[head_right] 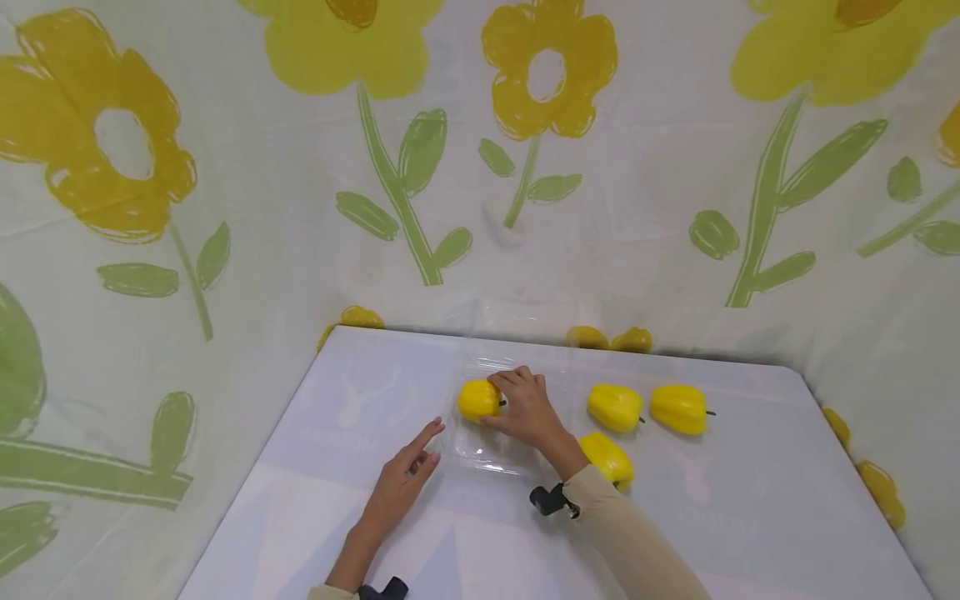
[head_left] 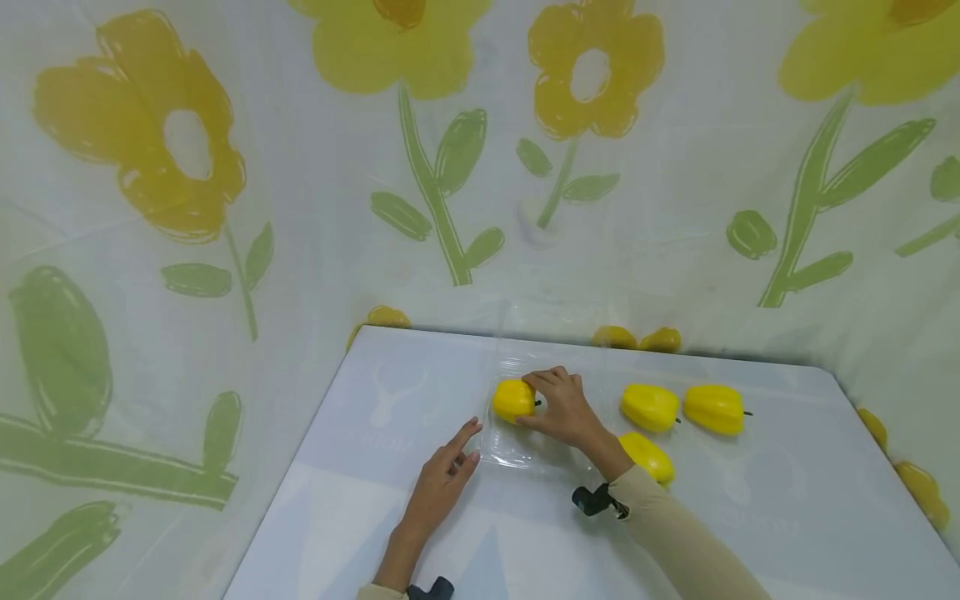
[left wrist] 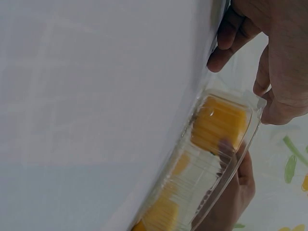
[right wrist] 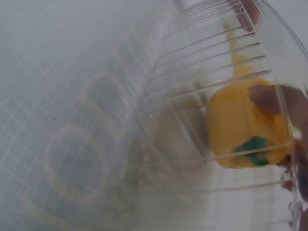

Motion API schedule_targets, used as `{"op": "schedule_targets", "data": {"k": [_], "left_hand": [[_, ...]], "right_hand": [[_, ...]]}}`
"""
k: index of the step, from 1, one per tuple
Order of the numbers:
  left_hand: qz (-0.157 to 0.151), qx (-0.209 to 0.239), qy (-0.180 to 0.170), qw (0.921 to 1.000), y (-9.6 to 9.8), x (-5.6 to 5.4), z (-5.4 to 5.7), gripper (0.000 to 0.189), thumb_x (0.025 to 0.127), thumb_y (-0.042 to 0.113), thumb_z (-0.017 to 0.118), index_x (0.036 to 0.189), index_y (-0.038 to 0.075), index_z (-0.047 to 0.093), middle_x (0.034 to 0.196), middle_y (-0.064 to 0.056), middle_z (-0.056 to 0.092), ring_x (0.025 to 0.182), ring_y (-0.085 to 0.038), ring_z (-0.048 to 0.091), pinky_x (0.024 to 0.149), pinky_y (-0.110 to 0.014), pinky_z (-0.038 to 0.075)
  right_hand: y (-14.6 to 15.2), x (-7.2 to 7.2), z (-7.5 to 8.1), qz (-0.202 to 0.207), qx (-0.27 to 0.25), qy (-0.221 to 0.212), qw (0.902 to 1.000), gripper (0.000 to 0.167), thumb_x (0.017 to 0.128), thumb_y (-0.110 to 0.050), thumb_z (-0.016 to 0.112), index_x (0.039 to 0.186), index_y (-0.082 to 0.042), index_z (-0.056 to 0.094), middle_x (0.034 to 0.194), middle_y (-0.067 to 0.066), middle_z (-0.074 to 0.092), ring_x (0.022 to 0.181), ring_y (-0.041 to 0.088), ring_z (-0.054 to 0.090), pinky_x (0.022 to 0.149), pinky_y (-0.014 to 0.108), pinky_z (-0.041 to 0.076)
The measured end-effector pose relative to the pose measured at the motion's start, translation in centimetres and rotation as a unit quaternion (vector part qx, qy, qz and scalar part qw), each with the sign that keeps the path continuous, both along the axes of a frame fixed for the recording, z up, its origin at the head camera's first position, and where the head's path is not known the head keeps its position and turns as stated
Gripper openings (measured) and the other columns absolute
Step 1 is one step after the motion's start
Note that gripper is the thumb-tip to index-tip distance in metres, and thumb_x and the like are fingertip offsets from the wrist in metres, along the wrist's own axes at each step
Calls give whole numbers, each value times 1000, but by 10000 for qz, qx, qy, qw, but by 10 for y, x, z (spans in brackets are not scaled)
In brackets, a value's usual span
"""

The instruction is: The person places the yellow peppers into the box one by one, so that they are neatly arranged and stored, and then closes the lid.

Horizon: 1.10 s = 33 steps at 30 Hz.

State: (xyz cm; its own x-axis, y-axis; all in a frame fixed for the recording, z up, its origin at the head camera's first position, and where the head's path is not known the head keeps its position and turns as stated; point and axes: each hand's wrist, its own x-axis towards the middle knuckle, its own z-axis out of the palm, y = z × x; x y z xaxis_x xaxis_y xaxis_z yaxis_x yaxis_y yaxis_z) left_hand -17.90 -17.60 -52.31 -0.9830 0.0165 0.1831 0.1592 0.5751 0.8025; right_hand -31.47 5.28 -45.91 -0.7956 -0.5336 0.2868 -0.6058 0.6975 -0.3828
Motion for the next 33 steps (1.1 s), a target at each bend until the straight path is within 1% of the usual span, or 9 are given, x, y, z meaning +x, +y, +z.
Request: {"op": "schedule_targets", "data": {"k": [3, 7, 10, 14, 20, 24, 27, 30, 33], "left_hand": [[-14, 32, -41, 10000, 1, 0, 0, 50, 104, 44, 52, 152, 34, 44, 136, 17, 57, 84, -8, 52, 74, -27, 49], [-98, 79, -29, 9999, 3, 3, 0, 50, 104, 46, 50, 153, 34, 43, 129, 16, 60, 83, -8, 52, 73, -27, 49], [-115, 78, 47, 9999, 4, 4, 0, 50, 104, 45, 51, 153, 34, 43, 131, 16, 59, 82, -7, 52, 72, -27, 49], [-73, 69, 132, 9999, 3, 3, -2, 50, 104, 44, 52, 152, 35, 44, 138, 21, 55, 82, -6, 52, 72, -26, 49], [-75, 69, 144, 9998, 1, 2, -1, 50, 104, 44, 52, 152, 34, 44, 139, 22, 53, 83, -6, 52, 73, -26, 50], [-54, 58, 213, 9997, 0, 1, -2, 50, 104, 44, 52, 152, 35, 44, 138, 22, 54, 82, -6, 52, 73, -26, 50], [-54, 47, 228, 9997, -1, -1, -3, 50, 104, 46, 51, 152, 35, 44, 141, 22, 53, 82, -6, 53, 73, -26, 50], [-30, 32, 163, 9999, -2, -2, -4, 51, 103, 47, 51, 152, 35, 43, 139, 21, 54, 83, -7, 53, 73, -26, 50], [11, 1, 73, 10000, -2, -1, -3, 51, 103, 49, 51, 152, 37, 43, 134, 18, 58, 82, -7, 53, 72, -26, 50]], "right_hand": [[1, 0, 0, 12, -39, -13, 10000, 70, 74, -44, 89, 130, -8, 66, 127, 5, 65, 112, 24, 51, 88, 42, 35], [3, 3, 0, -4, -41, -79, 10000, 71, 74, -43, 89, 131, -8, 65, 128, 6, 65, 113, 25, 51, 88, 43, 34], [4, 4, 0, -37, 74, -138, 9999, 71, 75, -43, 88, 133, -9, 64, 131, 6, 63, 115, 26, 50, 88, 43, 33], [4, 5, 1, -39, 300, -155, 9994, 73, 77, -46, 86, 137, -12, 61, 136, 6, 59, 118, 26, 48, 90, 44, 33], [4, 6, 2, 64, 490, -204, 9986, 80, 77, -46, 86, 143, -13, 56, 143, 6, 55, 121, 27, 46, 92, 47, 33], [5, 8, 6, 44, 430, -298, 9986, 83, 76, -47, 86, 145, -13, 54, 145, 7, 52, 124, 28, 44, 94, 48, 32], [8, 9, 12, 16, 347, -233, 9991, 82, 77, -47, 85, 144, -13, 54, 144, 7, 53, 124, 28, 44, 93, 48, 31], [14, 10, 18, 15, 233, -92, 9997, 78, 79, -47, 84, 142, -12, 55, 141, 7, 55, 122, 27, 45, 91, 48, 31], [23, 12, 21, -52, 102, -8, 9999, 71, 82, -45, 82, 139, -11, 58, 137, 7, 58, 120, 27, 46, 90, 48, 31]]}}
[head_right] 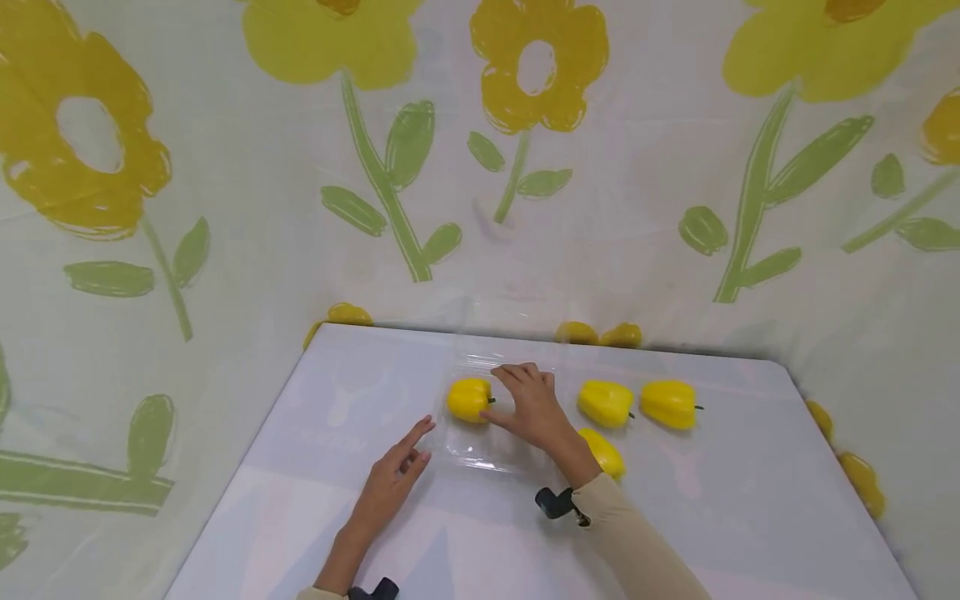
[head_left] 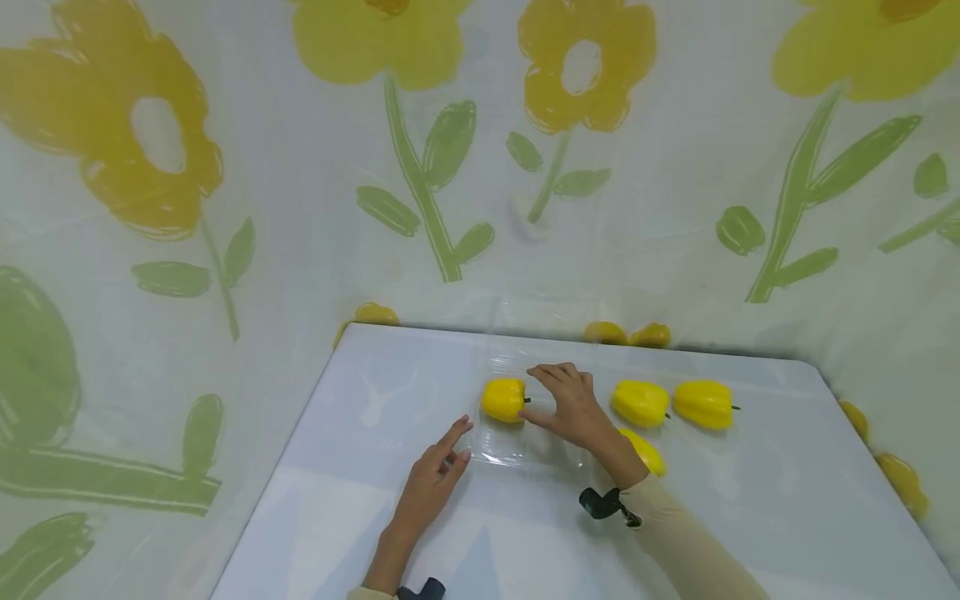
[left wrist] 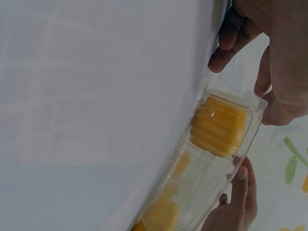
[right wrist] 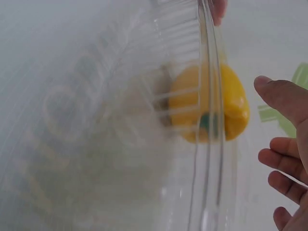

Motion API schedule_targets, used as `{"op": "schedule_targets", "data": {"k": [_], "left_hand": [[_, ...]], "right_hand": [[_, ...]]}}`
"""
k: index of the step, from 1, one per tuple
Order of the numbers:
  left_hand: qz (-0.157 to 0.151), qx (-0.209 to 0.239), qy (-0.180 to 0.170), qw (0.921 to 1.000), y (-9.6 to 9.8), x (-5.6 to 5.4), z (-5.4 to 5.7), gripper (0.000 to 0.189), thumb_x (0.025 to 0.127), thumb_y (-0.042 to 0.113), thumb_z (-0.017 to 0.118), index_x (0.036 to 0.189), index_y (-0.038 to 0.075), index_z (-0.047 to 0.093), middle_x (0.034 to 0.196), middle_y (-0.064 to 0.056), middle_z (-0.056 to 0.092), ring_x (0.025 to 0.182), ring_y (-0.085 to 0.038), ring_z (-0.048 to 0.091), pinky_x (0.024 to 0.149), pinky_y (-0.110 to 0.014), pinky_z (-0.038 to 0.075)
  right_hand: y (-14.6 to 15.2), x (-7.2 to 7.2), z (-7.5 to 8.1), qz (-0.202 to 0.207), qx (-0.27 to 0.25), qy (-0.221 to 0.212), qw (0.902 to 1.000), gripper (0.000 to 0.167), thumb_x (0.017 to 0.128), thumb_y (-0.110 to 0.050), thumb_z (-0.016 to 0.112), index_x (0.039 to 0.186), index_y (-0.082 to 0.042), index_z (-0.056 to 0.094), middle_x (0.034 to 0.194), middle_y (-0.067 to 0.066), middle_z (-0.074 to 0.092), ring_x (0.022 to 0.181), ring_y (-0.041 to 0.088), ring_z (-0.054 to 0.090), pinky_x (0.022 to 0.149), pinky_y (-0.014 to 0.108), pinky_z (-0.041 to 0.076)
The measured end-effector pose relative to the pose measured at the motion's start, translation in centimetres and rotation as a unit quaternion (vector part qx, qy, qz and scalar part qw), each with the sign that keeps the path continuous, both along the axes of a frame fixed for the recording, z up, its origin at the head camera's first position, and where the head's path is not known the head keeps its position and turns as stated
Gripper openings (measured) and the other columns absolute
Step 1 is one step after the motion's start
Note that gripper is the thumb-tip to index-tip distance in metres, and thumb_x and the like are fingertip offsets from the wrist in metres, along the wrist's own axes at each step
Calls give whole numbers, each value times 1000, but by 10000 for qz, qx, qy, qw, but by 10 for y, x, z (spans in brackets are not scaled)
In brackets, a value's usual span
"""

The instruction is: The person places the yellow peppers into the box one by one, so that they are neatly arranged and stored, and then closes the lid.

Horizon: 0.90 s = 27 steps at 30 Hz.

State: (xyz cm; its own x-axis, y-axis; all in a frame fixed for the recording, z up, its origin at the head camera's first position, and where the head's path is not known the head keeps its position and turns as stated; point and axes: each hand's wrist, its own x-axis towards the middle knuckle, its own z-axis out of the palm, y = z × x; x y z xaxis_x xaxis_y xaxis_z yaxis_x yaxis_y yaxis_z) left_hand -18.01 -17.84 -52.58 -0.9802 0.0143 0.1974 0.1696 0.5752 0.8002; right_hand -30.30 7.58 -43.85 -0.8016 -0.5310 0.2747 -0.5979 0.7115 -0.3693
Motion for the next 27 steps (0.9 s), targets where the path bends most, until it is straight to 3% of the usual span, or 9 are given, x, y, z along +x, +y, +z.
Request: {"op": "schedule_targets", "data": {"k": [6, 15, 27], "left_hand": [[3, -11, -35, 10000, -1, 1, 3, 51, 103, 46, 52, 152, 36, 43, 134, 15, 59, 82, -8, 52, 72, -27, 50], [18, 16, -56, 10000, 1, -1, 3, 51, 103, 49, 50, 152, 38, 43, 139, 20, 55, 83, -8, 52, 73, -27, 49], [64, 75, -227, 9997, 3, 0, 5, 49, 103, 42, 55, 151, 38, 45, 136, 17, 58, 85, -11, 53, 75, -29, 49]], "right_hand": [[22, 6, 3, -245, -91, 167, 9995, 65, 83, -44, 81, 134, -10, 62, 131, 7, 62, 118, 27, 46, 88, 46, 31], [59, 28, 10, -727, -212, 747, 9943, 65, 76, -44, 87, 126, -8, 67, 123, 9, 65, 113, 27, 49, 83, 45, 31], [90, 52, 2, -1110, -223, 708, 9910, 64, 76, -45, 86, 125, -8, 67, 126, 13, 64, 113, 32, 50, 87, 51, 31]]}}
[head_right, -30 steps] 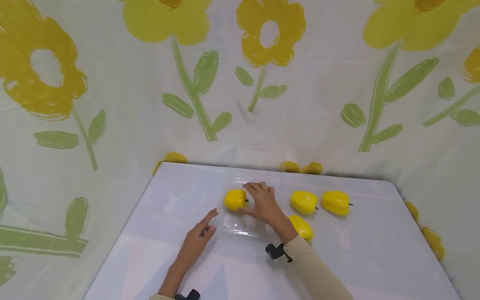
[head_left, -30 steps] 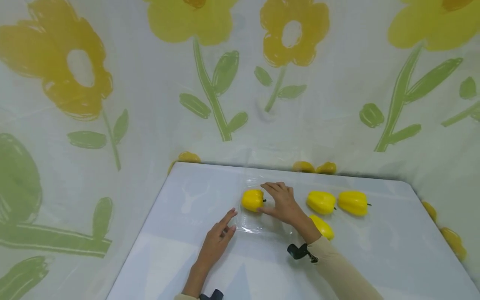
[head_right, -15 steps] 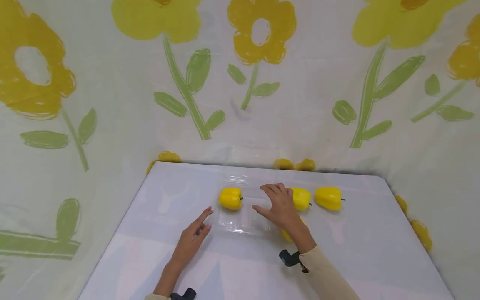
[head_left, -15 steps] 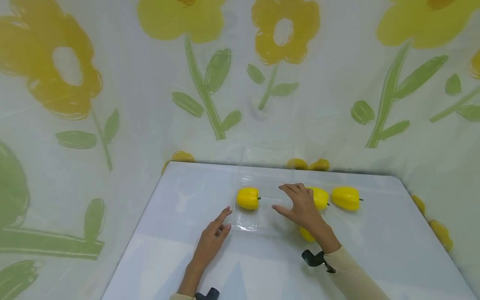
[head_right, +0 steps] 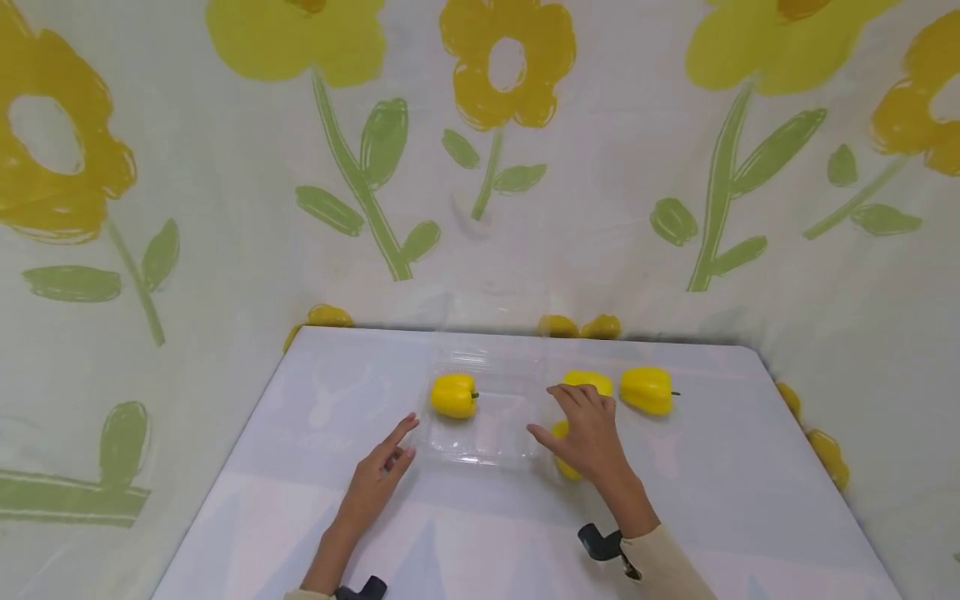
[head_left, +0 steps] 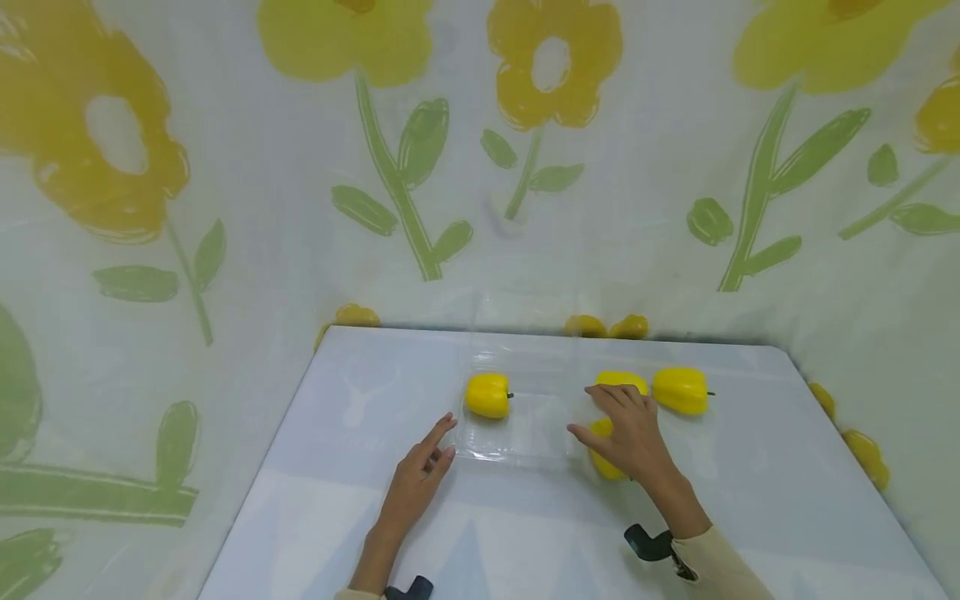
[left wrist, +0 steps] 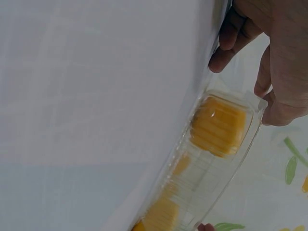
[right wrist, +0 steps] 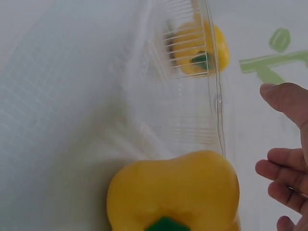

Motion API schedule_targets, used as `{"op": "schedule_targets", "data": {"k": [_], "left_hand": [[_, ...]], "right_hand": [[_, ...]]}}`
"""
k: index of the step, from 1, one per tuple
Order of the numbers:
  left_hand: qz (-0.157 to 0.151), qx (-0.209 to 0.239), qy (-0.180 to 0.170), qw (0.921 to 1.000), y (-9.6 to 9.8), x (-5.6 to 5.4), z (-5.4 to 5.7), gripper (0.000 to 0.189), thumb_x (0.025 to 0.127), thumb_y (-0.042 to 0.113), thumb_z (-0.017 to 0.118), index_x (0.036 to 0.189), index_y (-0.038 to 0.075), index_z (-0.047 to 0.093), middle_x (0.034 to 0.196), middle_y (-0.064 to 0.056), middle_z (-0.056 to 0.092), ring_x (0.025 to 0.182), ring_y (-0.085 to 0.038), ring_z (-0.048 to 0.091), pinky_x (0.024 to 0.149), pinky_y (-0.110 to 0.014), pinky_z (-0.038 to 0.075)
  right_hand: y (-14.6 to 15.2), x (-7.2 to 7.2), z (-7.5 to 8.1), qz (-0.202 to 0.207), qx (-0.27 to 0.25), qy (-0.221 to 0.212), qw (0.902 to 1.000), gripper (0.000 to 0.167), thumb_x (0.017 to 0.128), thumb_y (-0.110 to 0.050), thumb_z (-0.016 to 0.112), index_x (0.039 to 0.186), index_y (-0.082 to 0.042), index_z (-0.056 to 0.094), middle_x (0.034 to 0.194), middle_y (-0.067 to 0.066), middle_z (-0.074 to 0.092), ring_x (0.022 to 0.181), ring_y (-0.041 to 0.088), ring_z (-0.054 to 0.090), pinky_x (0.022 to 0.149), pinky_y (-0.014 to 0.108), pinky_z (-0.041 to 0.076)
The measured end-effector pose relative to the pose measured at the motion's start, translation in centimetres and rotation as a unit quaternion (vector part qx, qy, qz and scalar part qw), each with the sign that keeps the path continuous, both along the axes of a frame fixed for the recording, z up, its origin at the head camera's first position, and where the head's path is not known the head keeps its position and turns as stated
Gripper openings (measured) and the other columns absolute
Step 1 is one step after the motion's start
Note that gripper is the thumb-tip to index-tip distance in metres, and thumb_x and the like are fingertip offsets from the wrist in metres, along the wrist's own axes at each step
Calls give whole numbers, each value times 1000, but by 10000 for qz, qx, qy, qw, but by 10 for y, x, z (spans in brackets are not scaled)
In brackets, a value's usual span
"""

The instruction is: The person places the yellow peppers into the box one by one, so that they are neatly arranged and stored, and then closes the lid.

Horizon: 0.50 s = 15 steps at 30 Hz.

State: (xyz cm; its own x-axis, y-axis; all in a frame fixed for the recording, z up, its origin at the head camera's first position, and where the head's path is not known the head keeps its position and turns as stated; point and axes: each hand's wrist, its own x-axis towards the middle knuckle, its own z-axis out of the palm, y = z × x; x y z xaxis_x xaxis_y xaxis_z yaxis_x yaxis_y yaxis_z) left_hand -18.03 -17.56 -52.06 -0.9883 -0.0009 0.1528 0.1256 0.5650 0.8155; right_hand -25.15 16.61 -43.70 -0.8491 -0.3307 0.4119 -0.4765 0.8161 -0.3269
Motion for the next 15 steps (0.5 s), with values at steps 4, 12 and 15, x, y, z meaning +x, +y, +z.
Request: {"op": "schedule_targets", "data": {"k": [4, 12, 15], "left_hand": [[-4, 12, 14, 10000, 1, 2, -1, 49, 103, 40, 55, 151, 36, 46, 139, 17, 56, 84, -11, 52, 75, -28, 49], [-1, 5, 85, 10000, 1, 1, -1, 49, 103, 38, 57, 151, 37, 46, 132, 16, 60, 83, -11, 52, 73, -28, 48], [-18, 62, 103, 9999, 0, 0, -1, 49, 103, 37, 57, 151, 37, 46, 136, 17, 58, 83, -11, 52, 73, -28, 48]], "right_hand": [[7, 11, -3, -120, -136, -121, 9998, 64, 77, -42, 86, 127, -7, 67, 127, 13, 64, 114, 32, 49, 88, 53, 29], [21, 30, -6, -436, -167, -246, 9986, 64, 77, -42, 86, 127, -9, 65, 127, 14, 62, 114, 33, 47, 85, 51, 27], [25, 34, -8, -608, -57, -393, 9974, 67, 78, -46, 84, 129, -8, 63, 129, 14, 61, 117, 33, 46, 87, 52, 28]]}}
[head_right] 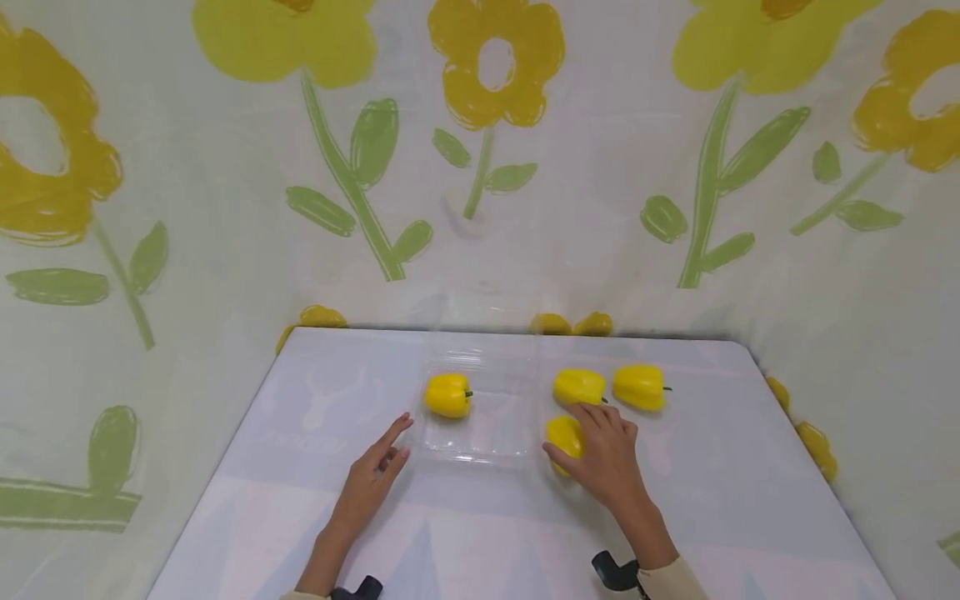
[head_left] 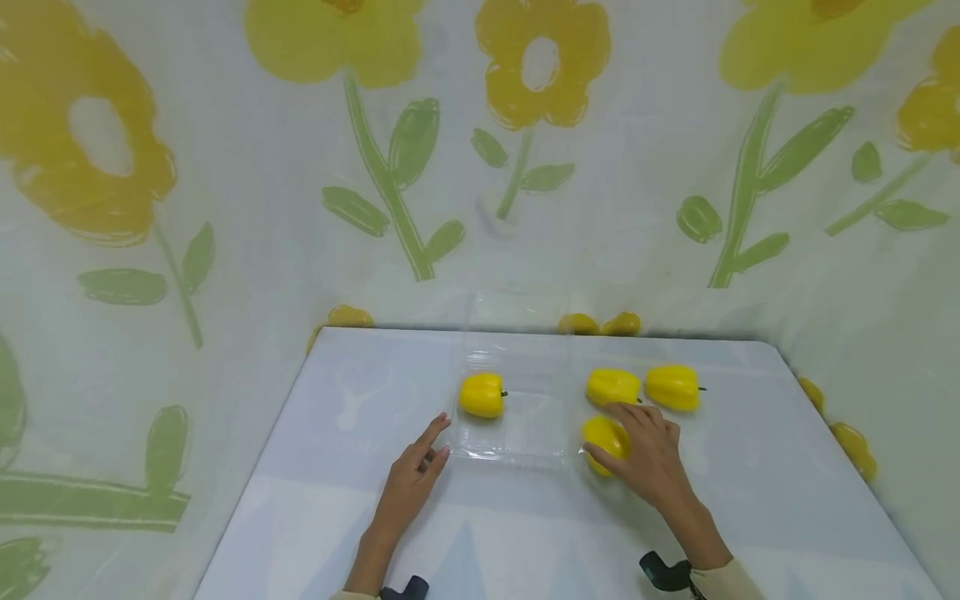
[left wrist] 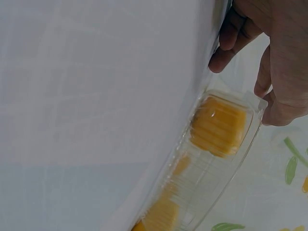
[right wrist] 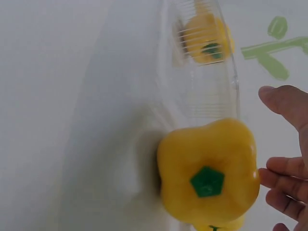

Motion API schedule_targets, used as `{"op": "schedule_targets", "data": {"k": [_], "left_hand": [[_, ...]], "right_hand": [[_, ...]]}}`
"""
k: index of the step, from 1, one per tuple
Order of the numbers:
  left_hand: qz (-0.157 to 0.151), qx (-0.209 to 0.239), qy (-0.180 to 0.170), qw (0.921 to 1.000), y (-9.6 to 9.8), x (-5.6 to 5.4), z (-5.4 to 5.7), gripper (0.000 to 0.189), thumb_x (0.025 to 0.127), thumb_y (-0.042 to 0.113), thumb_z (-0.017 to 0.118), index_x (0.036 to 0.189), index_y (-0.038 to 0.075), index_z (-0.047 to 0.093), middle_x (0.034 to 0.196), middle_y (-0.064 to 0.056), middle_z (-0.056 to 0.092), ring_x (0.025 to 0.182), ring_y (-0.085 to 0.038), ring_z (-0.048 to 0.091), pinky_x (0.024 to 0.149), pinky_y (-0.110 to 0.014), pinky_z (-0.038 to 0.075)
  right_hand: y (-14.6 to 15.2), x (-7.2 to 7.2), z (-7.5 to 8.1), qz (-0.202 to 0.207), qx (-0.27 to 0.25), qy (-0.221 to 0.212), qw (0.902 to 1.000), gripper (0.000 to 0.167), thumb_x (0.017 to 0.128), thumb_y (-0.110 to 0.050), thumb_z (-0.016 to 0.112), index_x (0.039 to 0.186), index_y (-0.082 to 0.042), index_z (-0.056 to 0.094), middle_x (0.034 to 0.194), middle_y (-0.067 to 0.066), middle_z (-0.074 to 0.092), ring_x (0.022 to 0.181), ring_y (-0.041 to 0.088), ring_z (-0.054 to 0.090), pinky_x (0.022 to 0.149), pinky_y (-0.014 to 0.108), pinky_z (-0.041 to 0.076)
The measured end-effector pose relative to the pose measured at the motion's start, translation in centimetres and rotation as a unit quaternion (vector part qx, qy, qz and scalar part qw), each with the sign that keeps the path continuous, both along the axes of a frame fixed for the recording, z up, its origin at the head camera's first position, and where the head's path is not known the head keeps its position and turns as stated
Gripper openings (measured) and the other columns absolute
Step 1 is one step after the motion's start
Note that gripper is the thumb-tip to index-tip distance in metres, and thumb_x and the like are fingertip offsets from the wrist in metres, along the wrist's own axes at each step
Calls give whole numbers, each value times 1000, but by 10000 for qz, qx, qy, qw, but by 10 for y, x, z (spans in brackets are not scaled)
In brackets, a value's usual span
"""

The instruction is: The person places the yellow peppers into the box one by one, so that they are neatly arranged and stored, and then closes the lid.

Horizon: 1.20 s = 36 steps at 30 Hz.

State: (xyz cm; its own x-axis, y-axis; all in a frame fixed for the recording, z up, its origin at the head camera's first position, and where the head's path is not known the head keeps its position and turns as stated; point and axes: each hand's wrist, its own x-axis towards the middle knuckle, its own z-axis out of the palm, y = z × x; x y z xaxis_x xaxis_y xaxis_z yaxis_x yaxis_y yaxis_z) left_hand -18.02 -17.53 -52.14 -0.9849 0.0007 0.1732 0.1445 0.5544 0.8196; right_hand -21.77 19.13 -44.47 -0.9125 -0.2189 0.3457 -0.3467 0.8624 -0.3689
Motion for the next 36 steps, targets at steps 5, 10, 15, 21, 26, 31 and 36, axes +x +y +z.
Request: {"op": "schedule_targets", "data": {"k": [5, 10, 15, 21, 26, 31, 36], "left_hand": [[9, -34, 54, 10000, 0, -1, -2, 48, 103, 41, 56, 150, 37, 46, 139, 23, 54, 83, -10, 52, 72, -28, 48], [24, -69, 79, 9999, -3, -3, -3, 49, 103, 42, 55, 150, 36, 47, 142, 28, 48, 84, -10, 52, 72, -28, 48], [11, -33, -12, 10000, -2, -3, -1, 49, 103, 44, 55, 151, 36, 46, 140, 24, 52, 84, -12, 52, 73, -28, 48], [-1, -19, -24, 10000, -1, -1, -3, 49, 103, 45, 54, 150, 40, 45, 136, 19, 57, 84, -11, 52, 73, -28, 48], [-36, -15, 59, 10000, -1, -1, -5, 50, 103, 45, 54, 151, 38, 44, 128, 16, 62, 82, -11, 52, 72, -28, 48], [-42, -59, 116, 9999, -2, -1, -5, 51, 103, 46, 53, 152, 38, 43, 130, 17, 61, 82, -10, 52, 71, -28, 48], [-18, -95, 78, 9999, -2, -1, -5, 52, 103, 48, 52, 153, 38, 42, 133, 19, 59, 83, -10, 52, 73, -28, 48]], "right_hand": [[7, 9, -3, -217, 217, -186, 9994, 77, 78, -51, 83, 134, -5, 59, 134, 18, 58, 120, 35, 44, 89, 55, 28], [10, 15, -9, -303, 236, -92, 9992, 78, 76, -49, 84, 134, -4, 59, 133, 17, 58, 119, 34, 43, 88, 55, 28], [13, 15, -14, -367, 252, 19, 9990, 77, 74, -47, 87, 131, -3, 60, 129, 16, 60, 116, 34, 44, 87, 55, 29], [15, 16, -17, -358, 247, 89, 9990, 71, 72, -45, 88, 124, -3, 64, 124, 16, 62, 113, 34, 46, 85, 54, 29], [16, 16, -17, -285, 232, 107, 9993, 66, 72, -42, 89, 120, -2, 67, 121, 16, 63, 112, 33, 46, 84, 54, 29], [20, 16, -11, -254, 163, 166, 9994, 65, 71, -40, 90, 118, -1, 68, 120, 17, 64, 110, 34, 47, 84, 55, 29], [26, 15, -4, -209, 20, 210, 9996, 63, 70, -35, 90, 117, 0, 68, 119, 18, 63, 109, 35, 46, 83, 56, 28]]}}
